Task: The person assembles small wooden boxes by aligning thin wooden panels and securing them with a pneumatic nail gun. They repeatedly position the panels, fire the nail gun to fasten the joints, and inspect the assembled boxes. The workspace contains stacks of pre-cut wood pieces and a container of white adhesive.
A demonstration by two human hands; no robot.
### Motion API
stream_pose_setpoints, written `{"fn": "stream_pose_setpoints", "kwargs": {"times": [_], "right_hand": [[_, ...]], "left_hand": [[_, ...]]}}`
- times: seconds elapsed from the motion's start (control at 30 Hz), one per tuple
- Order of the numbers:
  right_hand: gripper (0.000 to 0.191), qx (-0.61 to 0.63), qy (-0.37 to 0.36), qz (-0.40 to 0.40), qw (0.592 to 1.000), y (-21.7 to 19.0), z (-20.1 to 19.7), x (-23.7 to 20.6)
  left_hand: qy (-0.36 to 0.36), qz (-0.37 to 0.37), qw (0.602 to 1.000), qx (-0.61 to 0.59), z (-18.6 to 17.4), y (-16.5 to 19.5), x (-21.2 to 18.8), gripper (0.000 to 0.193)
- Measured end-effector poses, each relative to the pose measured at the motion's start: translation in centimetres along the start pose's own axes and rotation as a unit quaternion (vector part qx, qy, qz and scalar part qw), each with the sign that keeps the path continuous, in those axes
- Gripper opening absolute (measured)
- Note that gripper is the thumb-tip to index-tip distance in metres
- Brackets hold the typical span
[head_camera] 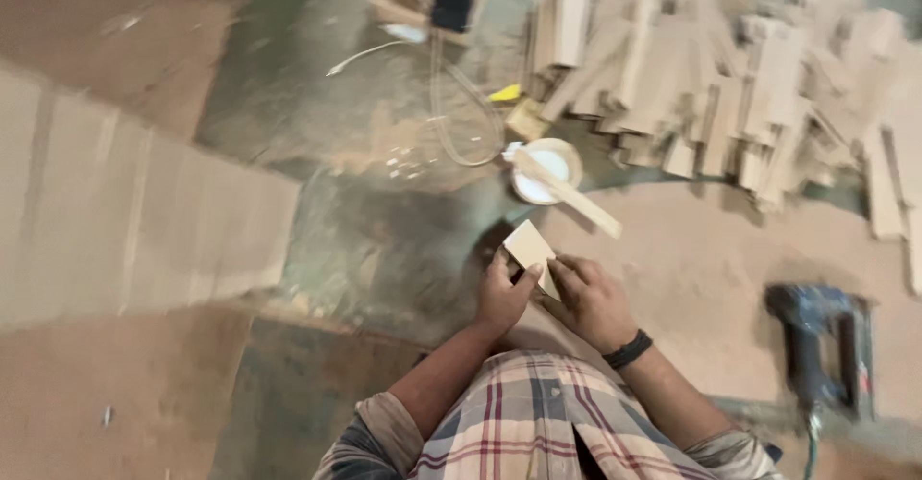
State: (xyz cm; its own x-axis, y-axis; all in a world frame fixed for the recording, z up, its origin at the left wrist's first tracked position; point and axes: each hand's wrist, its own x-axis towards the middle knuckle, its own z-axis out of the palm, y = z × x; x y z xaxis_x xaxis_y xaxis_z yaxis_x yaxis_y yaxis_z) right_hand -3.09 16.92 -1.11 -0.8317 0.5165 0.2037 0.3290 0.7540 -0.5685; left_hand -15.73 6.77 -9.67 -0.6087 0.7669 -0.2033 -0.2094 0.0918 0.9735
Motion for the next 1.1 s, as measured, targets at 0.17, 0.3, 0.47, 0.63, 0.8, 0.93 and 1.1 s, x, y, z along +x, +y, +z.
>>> {"fn": "stream_pose_setpoints", "kwargs": {"times": [0.17, 0.3, 0.47, 0.63, 0.8, 0.93, 1.1], "right_hand": [[0.047, 0.183, -0.029, 0.259, 0.948, 4.7, -2.0, -5.2], [0.040, 0.382, 0.023, 0.383, 0.841, 8.3, -3.8, -9.9], [0.017, 0.306, 0.136, 0.412, 0.847, 12.8, -8.3, -15.0], [0.046, 0.135, 0.009, 0.434, 0.890, 17.3, -12.9, -17.6], [0.026, -0.085, 0.051, 0.325, 0.940, 22.2, -17.1, -21.3], [0.026, 0.068, 0.250, 0.426, 0.867, 29.2, -23.6, -28.0], [0.041, -0.222, 0.381, 0.491, 0.751, 39.0, -36.4, -37.0]], "left_hand": [[-0.267, -0.119, 0.945, -0.150, 5.7, -0.3, 1.1, 0.050], [-0.352, -0.116, 0.929, -0.012, 9.0, -2.0, 0.8, 0.051], [-0.337, -0.108, 0.926, 0.130, 12.2, -2.7, 2.1, 0.032], [-0.447, 0.065, 0.770, 0.451, 16.9, -1.4, 6.5, 0.029], [-0.382, 0.226, 0.728, 0.523, 22.1, -1.9, 6.1, 0.047], [-0.252, 0.334, 0.731, 0.539, 24.4, -2.6, 2.8, 0.058], [-0.277, 0.357, 0.696, 0.557, 30.6, -5.4, -1.8, 0.078]]}}
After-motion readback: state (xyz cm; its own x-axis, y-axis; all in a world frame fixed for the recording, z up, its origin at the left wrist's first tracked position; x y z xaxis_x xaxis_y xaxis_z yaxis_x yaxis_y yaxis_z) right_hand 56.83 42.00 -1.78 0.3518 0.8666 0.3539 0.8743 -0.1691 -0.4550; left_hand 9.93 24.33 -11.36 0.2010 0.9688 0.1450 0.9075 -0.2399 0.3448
